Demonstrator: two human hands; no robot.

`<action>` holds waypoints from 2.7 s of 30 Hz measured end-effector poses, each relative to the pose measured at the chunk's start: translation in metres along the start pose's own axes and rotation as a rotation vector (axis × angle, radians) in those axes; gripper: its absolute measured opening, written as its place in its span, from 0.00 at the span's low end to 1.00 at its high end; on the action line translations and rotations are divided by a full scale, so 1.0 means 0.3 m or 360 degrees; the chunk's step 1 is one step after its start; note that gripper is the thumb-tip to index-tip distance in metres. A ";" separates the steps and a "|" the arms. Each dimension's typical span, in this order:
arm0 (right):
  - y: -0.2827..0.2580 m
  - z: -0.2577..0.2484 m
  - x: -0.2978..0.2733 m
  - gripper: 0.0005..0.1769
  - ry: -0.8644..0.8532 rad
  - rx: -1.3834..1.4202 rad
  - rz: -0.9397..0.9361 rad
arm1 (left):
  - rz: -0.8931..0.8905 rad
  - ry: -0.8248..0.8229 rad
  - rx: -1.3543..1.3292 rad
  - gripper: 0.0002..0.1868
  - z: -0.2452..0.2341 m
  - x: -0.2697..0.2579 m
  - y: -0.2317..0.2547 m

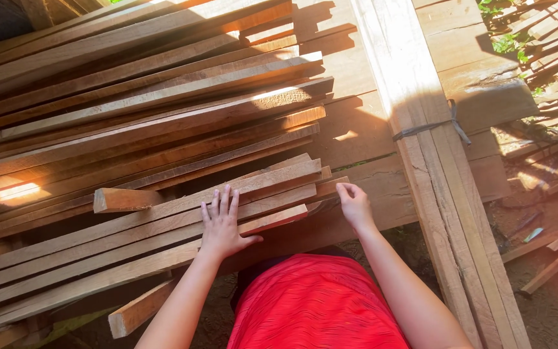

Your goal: Organizing and aligning wooden planks in a storage area.

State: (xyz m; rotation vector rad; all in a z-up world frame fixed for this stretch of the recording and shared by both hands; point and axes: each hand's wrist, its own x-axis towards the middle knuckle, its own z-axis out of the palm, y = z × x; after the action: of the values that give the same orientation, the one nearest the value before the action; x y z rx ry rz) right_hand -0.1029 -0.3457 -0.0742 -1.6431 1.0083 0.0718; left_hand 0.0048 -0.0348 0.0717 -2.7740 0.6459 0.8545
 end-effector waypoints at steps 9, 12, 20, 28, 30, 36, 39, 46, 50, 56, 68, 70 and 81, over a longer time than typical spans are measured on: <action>0.192 0.022 0.064 0.29 -0.0126 0.0550 0.0371 | 0.0088 0.0326 -0.0018 0.66 0.185 0.062 -0.053; 0.226 0.056 0.068 0.25 -0.0279 0.0773 0.0539 | -0.0026 0.0274 0.0006 0.67 0.170 0.066 -0.020; 0.257 0.055 0.068 0.17 -0.0379 0.1195 0.0570 | -0.0157 0.0408 -0.0200 0.73 0.179 0.138 0.059; 0.262 0.051 0.086 0.13 -0.0397 0.1219 0.0490 | -0.0185 0.0149 -0.0070 0.77 0.169 0.146 0.061; 0.264 0.047 0.094 0.12 -0.0405 0.1253 0.0554 | -0.0224 0.0140 -0.0061 0.77 0.153 0.155 0.065; 0.268 0.028 0.096 0.10 -0.0401 0.1299 0.0550 | -0.0252 0.0103 -0.0060 0.76 0.172 0.164 0.062; 0.268 0.026 0.087 0.10 -0.0378 0.1309 0.0513 | -0.0238 0.0190 -0.0090 0.76 0.191 0.169 0.057; 0.062 -0.099 0.182 0.18 0.0070 0.0176 -0.0245 | -0.0225 0.0224 -0.0109 0.76 0.177 0.161 0.054; -0.161 -0.082 0.249 0.23 -0.0162 -0.0385 -0.0398 | -0.0246 0.0280 -0.0108 0.70 0.052 0.178 0.062; -0.039 0.076 0.450 0.28 -0.0916 -0.0651 0.0032 | -0.0059 0.0344 -0.0421 0.53 -0.037 0.322 -0.007; 0.144 0.059 0.413 0.19 -0.1084 -0.0207 -0.0063 | -0.0144 -0.0289 -0.0624 0.53 -0.122 0.401 -0.011; 0.143 0.049 0.389 0.18 -0.1043 -0.0298 -0.0169 | -0.0186 -0.0384 -0.0614 0.53 -0.148 0.392 0.000; 0.197 -0.001 0.405 0.13 -0.0710 0.0398 0.0180 | -0.0206 -0.0366 -0.0706 0.49 -0.141 0.397 -0.011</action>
State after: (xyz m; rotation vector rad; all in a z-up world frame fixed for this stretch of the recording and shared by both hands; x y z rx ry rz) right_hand -0.0640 -0.4136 -0.1843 -1.2656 0.7314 0.3581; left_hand 0.1158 -0.0858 0.0387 -2.9759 0.2566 1.4065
